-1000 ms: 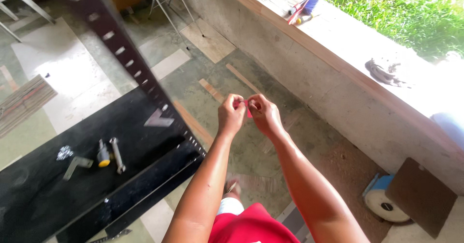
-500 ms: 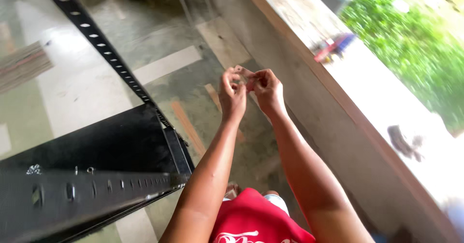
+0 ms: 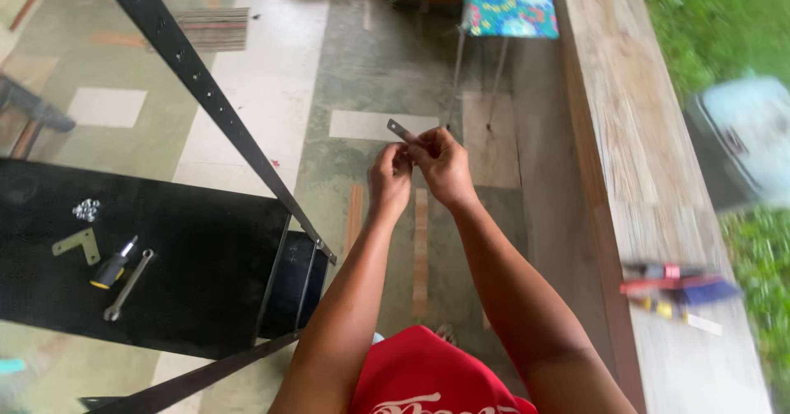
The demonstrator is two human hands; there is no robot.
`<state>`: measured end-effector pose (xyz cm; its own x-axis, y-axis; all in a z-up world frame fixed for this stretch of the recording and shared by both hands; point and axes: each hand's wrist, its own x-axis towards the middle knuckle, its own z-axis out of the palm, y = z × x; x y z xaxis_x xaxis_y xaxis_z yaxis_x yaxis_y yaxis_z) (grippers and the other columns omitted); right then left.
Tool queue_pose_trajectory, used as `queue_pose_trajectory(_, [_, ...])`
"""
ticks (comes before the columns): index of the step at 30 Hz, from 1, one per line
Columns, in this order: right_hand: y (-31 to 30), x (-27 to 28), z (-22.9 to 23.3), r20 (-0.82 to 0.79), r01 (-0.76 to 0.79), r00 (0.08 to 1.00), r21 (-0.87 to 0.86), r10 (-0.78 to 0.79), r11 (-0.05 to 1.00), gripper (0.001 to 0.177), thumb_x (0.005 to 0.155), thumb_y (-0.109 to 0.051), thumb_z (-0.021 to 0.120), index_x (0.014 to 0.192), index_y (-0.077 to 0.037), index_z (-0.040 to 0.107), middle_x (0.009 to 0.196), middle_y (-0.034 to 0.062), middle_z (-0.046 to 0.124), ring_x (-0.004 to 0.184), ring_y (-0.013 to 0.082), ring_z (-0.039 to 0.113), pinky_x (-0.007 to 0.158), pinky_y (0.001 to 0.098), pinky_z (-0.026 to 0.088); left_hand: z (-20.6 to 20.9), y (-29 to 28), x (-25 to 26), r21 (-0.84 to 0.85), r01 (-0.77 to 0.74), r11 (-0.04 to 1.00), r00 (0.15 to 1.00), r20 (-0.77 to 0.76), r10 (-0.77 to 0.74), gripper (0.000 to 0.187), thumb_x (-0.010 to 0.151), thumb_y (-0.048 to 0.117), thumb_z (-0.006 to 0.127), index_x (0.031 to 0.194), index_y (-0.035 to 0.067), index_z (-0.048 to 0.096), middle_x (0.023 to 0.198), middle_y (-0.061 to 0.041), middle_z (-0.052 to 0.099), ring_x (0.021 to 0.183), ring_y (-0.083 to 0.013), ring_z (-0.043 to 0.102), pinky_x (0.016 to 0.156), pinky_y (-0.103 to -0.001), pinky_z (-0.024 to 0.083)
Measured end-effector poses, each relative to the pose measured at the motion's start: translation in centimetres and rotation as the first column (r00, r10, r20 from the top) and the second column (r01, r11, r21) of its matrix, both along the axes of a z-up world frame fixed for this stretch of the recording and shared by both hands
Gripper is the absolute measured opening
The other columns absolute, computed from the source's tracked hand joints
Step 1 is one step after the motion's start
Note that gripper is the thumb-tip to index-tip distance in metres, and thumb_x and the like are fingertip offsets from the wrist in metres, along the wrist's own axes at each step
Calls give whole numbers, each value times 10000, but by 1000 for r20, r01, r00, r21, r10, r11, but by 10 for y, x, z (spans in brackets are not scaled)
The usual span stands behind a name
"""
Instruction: The person attaches metal brackets to the vertical uprights of a black metal shelving unit. They align the brackets with pre-drilled holes and secure them using screws and nuts, working methodically along the frame.
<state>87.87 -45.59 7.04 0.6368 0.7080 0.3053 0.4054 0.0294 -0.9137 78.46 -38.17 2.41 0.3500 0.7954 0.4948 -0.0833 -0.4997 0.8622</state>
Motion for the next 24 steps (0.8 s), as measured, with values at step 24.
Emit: queue_pose_trajectory(24, [442,1,49,-494,-899,403,-54,771,435,322,950,-151,647,1216,22,597,983,77,705,790,136,658,576,266,437,25,326,-17,-45,-805,592,593,-29,804,346,912,-53,546,1189,65,716,1079,-118,680,953,-268,690,777,-373,569])
